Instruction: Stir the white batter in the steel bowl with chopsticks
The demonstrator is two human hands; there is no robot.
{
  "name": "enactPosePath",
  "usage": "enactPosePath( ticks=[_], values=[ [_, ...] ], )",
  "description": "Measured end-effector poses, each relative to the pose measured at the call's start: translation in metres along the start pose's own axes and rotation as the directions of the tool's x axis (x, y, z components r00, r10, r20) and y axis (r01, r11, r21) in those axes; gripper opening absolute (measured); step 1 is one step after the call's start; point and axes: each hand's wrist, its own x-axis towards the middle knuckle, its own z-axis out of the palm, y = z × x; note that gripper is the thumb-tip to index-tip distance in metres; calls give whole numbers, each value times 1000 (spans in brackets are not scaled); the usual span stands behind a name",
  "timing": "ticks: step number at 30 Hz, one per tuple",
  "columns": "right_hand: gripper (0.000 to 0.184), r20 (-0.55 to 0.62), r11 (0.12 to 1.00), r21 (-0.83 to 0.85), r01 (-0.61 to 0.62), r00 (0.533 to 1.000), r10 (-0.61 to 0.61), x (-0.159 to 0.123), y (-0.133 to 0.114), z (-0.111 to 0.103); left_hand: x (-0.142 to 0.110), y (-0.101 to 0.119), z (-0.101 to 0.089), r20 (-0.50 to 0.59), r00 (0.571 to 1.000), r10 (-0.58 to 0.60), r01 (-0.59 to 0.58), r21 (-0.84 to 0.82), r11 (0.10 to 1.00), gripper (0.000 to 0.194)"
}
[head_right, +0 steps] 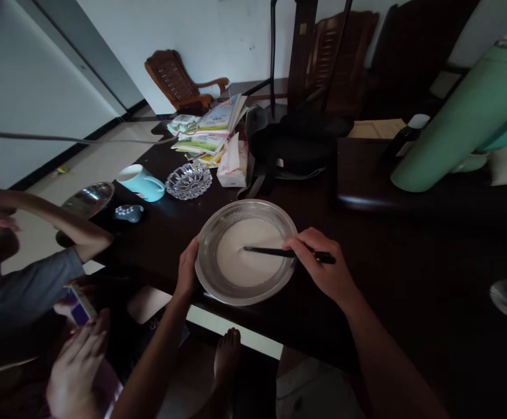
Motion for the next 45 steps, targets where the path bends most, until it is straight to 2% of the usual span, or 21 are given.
enactPosePath(
  ticks=[4,9,11,14,16,19,21,24,26,29,31,34,36,39,43,45],
  values=[
    [28,-132,999,41,-36,990,41,0,2,-1,0,2,0,12,1000,26,-26,12,1000,50],
    [26,24,1000,11,6,1000,-6,1,-1,0,0,1,1,11,1000,10,-10,-1,1000,49],
    [24,-36,1000,-9,3,999,-3,0,0,0,0,1,1,8,1000,2,-2,-9,1000,49],
    [28,-138,998,47,-45,989,51,0,2,-1,0,1,1,11,1000,16,-16,-7,1000,48],
    [29,-75,997,61,-51,996,56,-1,2,-1,0,1,1,7,1000,22,-22,-3,1000,48],
    [26,15,1000,-4,-14,1000,14,0,1,0,0,2,1,-1,1000,12,-12,-5,1000,49],
    [25,-47,999,-30,-12,999,11,0,1,-1,0,2,1,-3,1000,5,-5,-2,1000,49],
    [30,-129,998,28,-49,990,52,-1,2,-1,0,3,1,6,1000,9,-9,15,1000,49],
    [30,-61,997,61,-50,997,54,-2,2,0,0,3,1,15,1000,15,-15,22,1000,49],
    [25,41,1000,19,-19,999,18,-1,2,1,0,2,1,9,1000,7,-7,18,1000,49],
    [24,-23,1000,-9,-15,1000,15,-1,2,1,1,1,0,4,1000,4,-4,14,1000,50],
    [30,-134,998,36,-45,990,49,-1,2,1,1,0,0,17,1000,15,-15,4,1000,50],
    [31,-90,997,62,-51,994,56,-1,1,1,1,1,1,25,999,21,-20,-6,1000,50],
    [26,0,1000,11,-26,1000,26,-1,0,1,0,1,1,16,1000,16,-16,-10,1000,48],
    [27,-127,999,1,-32,991,32,-1,2,1,0,2,1,12,1000,22,-22,-9,1000,49],
    [29,-136,998,52,-47,989,54,-1,2,1,0,3,1,20,999,26,-26,-9,1000,50]
  ],
)
